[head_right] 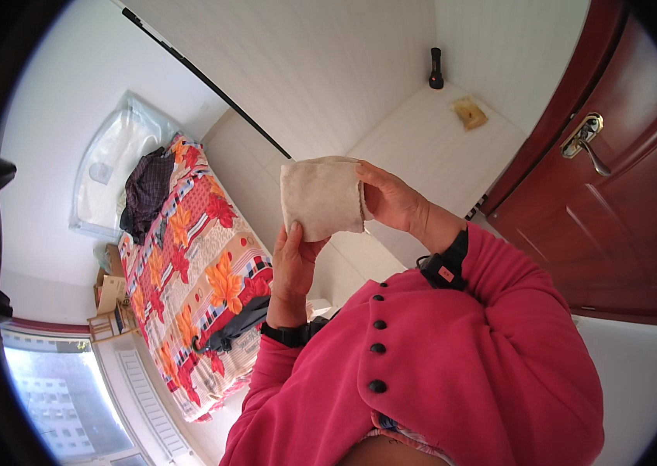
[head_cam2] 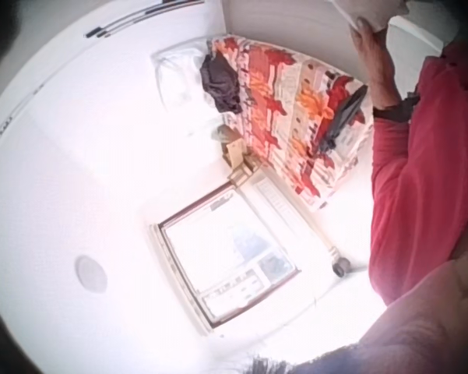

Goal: The person wipes the white walls and ceiling with a cloth, moving around the room to reach different areas. They also wipe a light switch and a small wooden block on the wall.

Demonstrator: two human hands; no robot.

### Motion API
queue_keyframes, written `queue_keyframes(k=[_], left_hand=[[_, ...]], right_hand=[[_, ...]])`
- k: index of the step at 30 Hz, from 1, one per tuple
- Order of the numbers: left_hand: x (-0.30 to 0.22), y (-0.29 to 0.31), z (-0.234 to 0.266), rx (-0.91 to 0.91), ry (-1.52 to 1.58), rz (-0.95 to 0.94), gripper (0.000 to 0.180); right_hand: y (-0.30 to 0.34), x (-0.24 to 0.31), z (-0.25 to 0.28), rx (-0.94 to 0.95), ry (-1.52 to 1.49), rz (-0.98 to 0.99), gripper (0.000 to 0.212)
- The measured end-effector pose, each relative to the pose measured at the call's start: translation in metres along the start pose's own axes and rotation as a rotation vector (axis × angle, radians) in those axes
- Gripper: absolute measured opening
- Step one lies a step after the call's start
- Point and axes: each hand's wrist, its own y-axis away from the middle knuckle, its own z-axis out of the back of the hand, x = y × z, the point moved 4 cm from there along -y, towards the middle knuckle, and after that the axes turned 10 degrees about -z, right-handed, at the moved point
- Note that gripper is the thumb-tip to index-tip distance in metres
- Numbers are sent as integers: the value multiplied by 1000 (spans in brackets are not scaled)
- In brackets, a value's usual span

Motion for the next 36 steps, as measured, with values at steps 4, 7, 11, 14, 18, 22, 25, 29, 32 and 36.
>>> queue_keyframes(k=[4, 7, 11, 14, 18, 22, 25, 29, 32, 36], left_hand=[[-4, 2, -6, 47, 66, -41, 45], [-4, 6, -8, 15, 104, -9, 44], [-1, 11, 5, -24, 34, 12, 40], [7, 13, 25, -29, -140, 55, 37], [21, 20, 42, 74, -321, 147, 34], [18, 19, 53, 38, -353, 125, 33], [4, 19, 66, -46, -313, 84, 27], [-15, 12, 73, -87, -253, -16, 25], [-28, -4, 64, -119, -270, -69, 22], [-51, -37, 34, -162, -372, -221, 22]], right_hand=[[-1, -23, -2, 63, -79, -110, 77], [-1, -38, -1, 160, -145, -158, 80], [-1, -53, 2, 204, -146, -261, 77], [-3, -60, 5, 158, -58, -248, 73], [-6, -67, 15, -14, 64, -195, 61], [-8, -61, 27, -112, 153, -57, 51], [-7, -49, 43, -344, 211, -49, 48], [-4, -18, 53, -428, 197, 9, 45], [-4, 23, 62, -394, 120, 145, 45], [5, 101, 88, -376, 62, 432, 46]])
